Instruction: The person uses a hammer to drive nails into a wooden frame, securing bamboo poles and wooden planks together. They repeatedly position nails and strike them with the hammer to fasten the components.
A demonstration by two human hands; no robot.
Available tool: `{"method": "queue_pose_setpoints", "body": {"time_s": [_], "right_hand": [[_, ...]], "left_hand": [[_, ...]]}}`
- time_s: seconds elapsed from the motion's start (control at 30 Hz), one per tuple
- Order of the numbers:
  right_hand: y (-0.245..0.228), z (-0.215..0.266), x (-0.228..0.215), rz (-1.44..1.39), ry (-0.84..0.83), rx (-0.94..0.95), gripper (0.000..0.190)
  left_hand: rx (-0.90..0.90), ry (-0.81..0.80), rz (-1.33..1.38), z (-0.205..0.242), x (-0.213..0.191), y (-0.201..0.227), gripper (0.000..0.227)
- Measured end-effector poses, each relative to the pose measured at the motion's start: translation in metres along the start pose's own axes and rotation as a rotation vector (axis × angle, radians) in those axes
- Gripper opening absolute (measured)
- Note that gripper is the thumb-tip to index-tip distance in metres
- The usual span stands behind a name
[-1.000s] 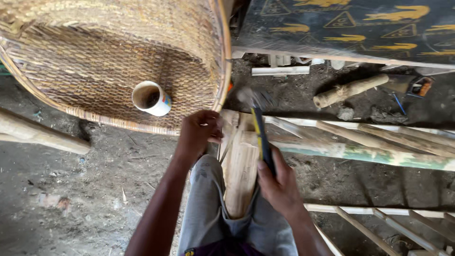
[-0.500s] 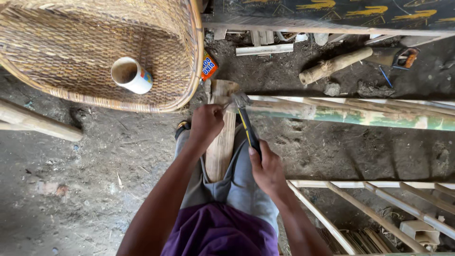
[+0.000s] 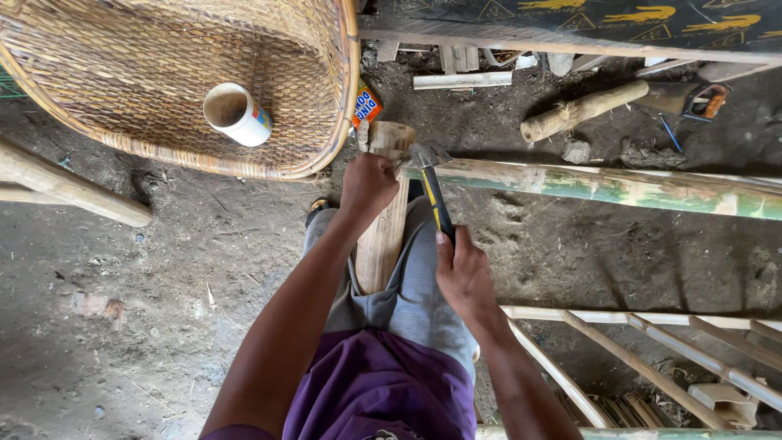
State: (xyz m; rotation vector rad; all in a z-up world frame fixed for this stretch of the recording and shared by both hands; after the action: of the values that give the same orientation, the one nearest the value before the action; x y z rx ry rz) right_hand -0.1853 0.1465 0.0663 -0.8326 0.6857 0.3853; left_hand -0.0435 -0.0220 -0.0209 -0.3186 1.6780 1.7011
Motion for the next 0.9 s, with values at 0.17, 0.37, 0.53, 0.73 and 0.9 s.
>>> {"method": "queue_pose_setpoints", "body": {"time_s": [0.17,0.37,0.53,0.73,0.9], "right_hand": [[-0.007,0.027,-0.033,-0.169,0.061,-0.180,0.029],[-0.010,0.006,-0.009,0.047,0.079,-0.258,0.026],[0.003,0.007,-0.022,0.024,0.089,-0.158,0.028],[-0.002,0.015,-0.022,-0.073,0.102,-0.208,0.030],[0.024,-0.039,-0.006,0.006,0.047,-0.048,0.032]], "left_hand": [[-0.066,-0.050,0.052,-0.006,0.000,0.001,0.015],[-0.085,-0.054,0.024,-0.005,-0.001,0.003,0.014],[-0.071,-0.044,-0.038,-0.005,0.005,0.000,0.010],[-0.049,-0.040,-0.013,-0.004,0.004,-0.008,0.011],[-0.019,-0.096,0.003,-0.007,0.006,0.006,0.013]]}}
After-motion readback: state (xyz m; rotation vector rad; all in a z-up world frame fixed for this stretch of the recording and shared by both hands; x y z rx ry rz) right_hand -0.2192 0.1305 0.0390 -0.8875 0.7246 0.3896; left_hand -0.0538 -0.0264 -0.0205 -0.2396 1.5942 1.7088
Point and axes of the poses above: each hand's wrist, its own z-axis away from the middle knuckle, its own x-axis out of the palm, y = z × x, the point moved 6 cm from there along -z, towards the middle knuckle, and after that the axes turned 5 degrees about x, right-handed, at the moved point
